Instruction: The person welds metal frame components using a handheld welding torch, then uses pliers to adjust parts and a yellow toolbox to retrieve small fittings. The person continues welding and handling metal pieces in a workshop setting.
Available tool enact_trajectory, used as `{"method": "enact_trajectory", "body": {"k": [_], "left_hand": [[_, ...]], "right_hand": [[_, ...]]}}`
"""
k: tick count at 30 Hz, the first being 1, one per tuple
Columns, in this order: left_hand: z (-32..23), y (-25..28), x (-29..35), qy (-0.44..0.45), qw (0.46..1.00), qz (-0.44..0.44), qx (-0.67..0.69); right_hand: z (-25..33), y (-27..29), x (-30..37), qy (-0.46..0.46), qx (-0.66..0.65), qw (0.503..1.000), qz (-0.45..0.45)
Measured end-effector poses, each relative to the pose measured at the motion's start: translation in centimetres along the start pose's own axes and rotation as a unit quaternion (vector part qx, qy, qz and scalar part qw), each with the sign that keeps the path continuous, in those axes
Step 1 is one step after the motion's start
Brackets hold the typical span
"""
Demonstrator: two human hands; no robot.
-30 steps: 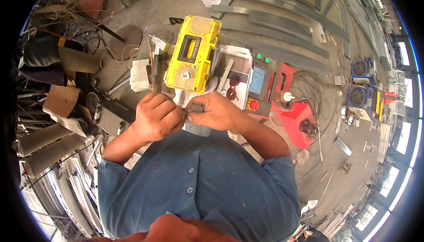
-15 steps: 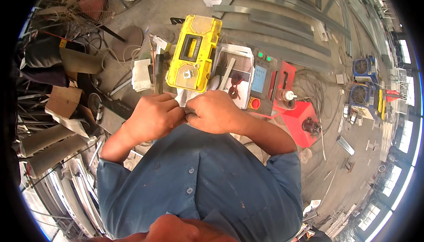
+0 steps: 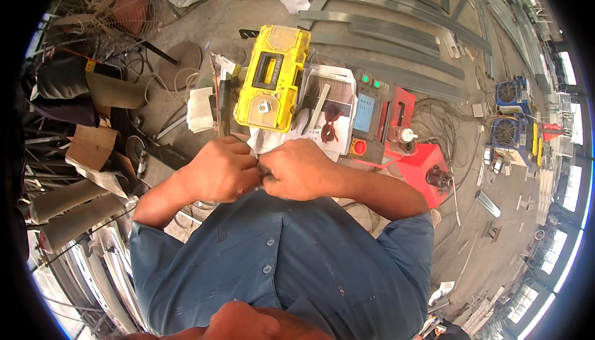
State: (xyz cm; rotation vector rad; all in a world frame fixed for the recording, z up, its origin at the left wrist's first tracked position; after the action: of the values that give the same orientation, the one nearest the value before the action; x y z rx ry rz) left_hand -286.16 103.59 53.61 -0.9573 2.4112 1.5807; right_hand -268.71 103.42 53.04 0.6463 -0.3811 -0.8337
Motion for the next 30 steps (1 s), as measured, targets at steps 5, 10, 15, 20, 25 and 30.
{"method": "enact_trajectory", "body": {"k": [5,10,15,20,25,30], "left_hand": [[-2.3,1.6,-0.2,-0.118,0.990,-0.071,-0.010],[-4.1,2.8,1.0,-0.152,0.972,-0.174,-0.034],[-3.2,2.1,2.0,-0.117,0.961,-0.250,-0.002],[-2.3,2.1,1.5,-0.023,0.967,-0.253,0.034],[-1.2,1.8,0.7,0.143,0.955,-0.232,0.119],[-0.4,1.2,1.4,0.181,0.950,-0.210,0.144]], "right_hand": [[0.3,-0.1,0.9,-0.014,-0.159,0.986,0.051],[0.1,-0.1,2.4,-0.112,-0.337,0.934,0.049],[-1.4,-0.1,3.1,-0.177,-0.417,0.892,-0.012],[-1.4,1.0,2.7,-0.137,-0.381,0.913,-0.045],[-0.8,2.0,1.8,-0.111,-0.311,0.943,-0.036],[-0.6,2.4,1.5,-0.098,-0.273,0.955,-0.061]]}}
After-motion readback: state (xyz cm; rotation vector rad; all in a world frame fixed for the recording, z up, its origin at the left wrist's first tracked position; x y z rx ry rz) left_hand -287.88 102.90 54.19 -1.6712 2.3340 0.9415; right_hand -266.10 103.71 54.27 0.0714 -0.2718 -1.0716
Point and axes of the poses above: each hand's wrist, its own x-axis away from the middle knuckle, its own y-axis out of the back of the hand, z = x × y, the point moved 3 cm from there along -x, towards the middle knuckle, and after that the axes turned 12 degrees about -z, right-handed, at the moved point
